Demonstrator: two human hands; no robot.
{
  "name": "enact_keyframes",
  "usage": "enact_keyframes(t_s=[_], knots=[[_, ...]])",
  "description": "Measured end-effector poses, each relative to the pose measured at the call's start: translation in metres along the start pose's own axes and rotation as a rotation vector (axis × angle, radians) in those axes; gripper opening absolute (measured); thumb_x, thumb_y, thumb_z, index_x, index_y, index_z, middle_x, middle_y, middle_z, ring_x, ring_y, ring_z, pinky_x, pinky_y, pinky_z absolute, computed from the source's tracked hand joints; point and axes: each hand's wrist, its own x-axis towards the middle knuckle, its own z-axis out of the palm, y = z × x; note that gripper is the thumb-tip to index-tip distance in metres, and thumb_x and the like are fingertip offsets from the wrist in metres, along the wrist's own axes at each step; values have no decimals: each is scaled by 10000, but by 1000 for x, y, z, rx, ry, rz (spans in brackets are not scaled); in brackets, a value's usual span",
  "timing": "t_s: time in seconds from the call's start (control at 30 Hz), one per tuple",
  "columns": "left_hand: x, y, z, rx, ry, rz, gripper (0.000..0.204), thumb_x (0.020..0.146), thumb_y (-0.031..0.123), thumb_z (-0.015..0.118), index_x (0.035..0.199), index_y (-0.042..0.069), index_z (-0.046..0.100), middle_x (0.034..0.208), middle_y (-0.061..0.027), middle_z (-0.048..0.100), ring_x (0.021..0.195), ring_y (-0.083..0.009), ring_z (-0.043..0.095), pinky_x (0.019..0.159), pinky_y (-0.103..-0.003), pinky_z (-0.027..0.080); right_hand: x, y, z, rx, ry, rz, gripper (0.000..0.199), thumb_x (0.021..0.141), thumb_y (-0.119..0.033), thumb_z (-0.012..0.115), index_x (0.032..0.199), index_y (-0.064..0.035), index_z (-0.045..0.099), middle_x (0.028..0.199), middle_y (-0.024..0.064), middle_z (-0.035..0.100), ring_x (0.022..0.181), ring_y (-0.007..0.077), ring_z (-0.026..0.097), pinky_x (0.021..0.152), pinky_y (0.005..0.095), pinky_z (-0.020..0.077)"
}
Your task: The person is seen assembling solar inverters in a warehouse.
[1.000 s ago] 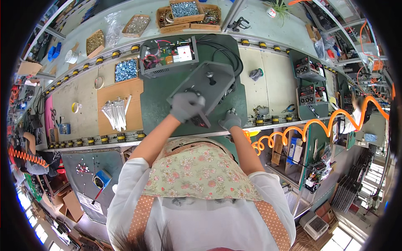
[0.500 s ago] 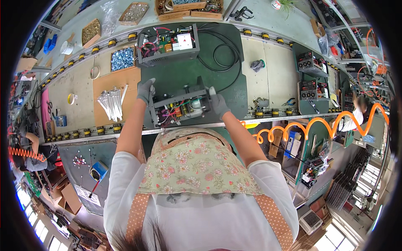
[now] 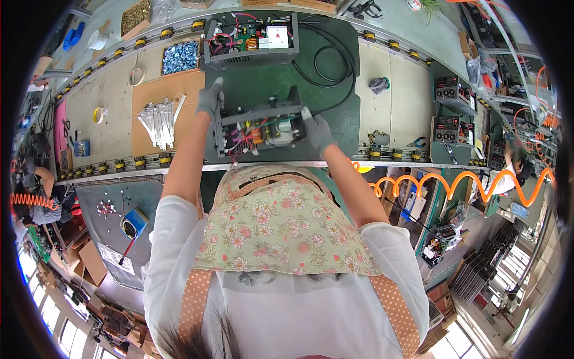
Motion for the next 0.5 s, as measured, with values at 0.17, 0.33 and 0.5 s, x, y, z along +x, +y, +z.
enact_keyframes(t_s=[0.17, 0.33, 0.5], knots=[[-41, 86, 19, 1285, 134, 522, 449, 928, 487, 549, 1104, 87, 652, 1010, -113, 675, 964, -300, 645, 858, -436, 478, 54, -41, -10, -49, 104, 97, 690, 910, -618, 533, 1098, 33, 662, 1091, 233, 675, 1068, 396, 628, 919, 424, 467], [-137, 50, 76, 1561, 39, 899, 537, 943, 359, 536, 1424, 144, 433, 1324, -113, 555, 1173, -297, 575, 1020, -434, 422, 52, -85, -17, -112, 45, 92, 678, 897, -610, 538, 1081, 29, 672, 1104, 245, 674, 1059, 419, 629, 910, 463, 472], [-128, 23, 79, 1427, -22, 591, 638, 893, 177, 580, 1486, 159, 346, 1328, -122, 544, 1183, -308, 567, 995, -424, 450, 43, -48, 4, -126, 150, -139, 497, 938, -498, 526, 1058, -43, 688, 1031, 218, 680, 972, 414, 639, 844, 485, 486]])
